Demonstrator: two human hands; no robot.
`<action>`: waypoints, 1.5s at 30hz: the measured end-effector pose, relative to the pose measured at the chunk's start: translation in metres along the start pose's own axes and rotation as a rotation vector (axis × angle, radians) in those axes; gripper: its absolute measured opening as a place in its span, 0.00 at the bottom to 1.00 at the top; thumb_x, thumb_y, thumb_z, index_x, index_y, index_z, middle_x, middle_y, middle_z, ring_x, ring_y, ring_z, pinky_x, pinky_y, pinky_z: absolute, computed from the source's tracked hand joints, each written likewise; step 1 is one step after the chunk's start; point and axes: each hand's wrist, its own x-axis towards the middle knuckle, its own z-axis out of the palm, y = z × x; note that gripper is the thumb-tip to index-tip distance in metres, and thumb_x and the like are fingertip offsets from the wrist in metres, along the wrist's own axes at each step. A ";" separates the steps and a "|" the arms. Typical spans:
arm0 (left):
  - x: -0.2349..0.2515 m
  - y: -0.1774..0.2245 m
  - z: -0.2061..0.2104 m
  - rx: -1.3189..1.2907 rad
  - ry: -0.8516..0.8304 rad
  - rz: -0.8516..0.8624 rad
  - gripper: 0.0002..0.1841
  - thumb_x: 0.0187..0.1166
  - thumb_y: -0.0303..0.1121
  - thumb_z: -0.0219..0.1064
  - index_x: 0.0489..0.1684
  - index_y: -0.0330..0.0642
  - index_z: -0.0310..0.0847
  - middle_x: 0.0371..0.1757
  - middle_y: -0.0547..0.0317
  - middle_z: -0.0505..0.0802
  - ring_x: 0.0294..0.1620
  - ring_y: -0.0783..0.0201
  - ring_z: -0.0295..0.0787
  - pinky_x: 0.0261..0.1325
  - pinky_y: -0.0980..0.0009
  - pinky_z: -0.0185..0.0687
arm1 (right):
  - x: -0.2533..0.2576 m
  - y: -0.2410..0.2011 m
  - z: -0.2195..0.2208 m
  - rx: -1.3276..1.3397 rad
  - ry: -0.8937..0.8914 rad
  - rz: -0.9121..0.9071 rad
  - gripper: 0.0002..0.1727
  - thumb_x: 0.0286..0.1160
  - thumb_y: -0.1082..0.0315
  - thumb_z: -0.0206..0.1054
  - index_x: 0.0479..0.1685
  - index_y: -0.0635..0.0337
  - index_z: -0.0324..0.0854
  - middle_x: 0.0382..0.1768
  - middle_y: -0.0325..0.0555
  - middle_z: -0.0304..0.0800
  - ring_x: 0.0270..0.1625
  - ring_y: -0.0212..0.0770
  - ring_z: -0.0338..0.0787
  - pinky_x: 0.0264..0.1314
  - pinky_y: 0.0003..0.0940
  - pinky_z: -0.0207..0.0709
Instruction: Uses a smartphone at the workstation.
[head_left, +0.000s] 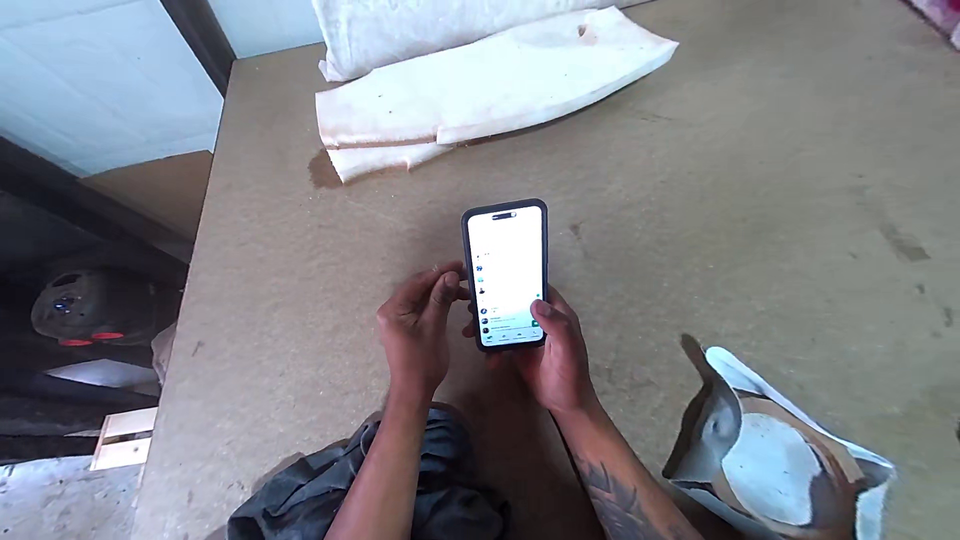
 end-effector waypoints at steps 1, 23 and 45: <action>-0.001 0.000 0.002 -0.032 0.000 -0.029 0.12 0.87 0.34 0.66 0.56 0.37 0.90 0.48 0.50 0.96 0.43 0.56 0.96 0.51 0.60 0.96 | 0.000 0.001 0.000 -0.012 -0.003 -0.002 0.29 0.88 0.44 0.56 0.76 0.54 0.71 0.54 0.64 0.89 0.39 0.54 0.96 0.26 0.44 0.91; -0.003 -0.002 0.001 -0.107 -0.032 -0.192 0.15 0.90 0.39 0.61 0.59 0.39 0.88 0.48 0.49 0.95 0.47 0.56 0.95 0.57 0.59 0.93 | 0.001 0.001 0.002 -0.134 0.043 0.032 0.20 0.91 0.59 0.53 0.75 0.53 0.74 0.52 0.64 0.90 0.37 0.56 0.96 0.26 0.48 0.92; -0.002 -0.004 -0.004 -0.103 -0.055 -0.202 0.15 0.89 0.39 0.63 0.59 0.40 0.89 0.47 0.49 0.95 0.45 0.55 0.95 0.55 0.59 0.94 | 0.002 0.000 -0.001 -0.094 -0.017 0.083 0.23 0.83 0.71 0.53 0.77 0.54 0.70 0.57 0.67 0.88 0.46 0.64 0.95 0.35 0.58 0.93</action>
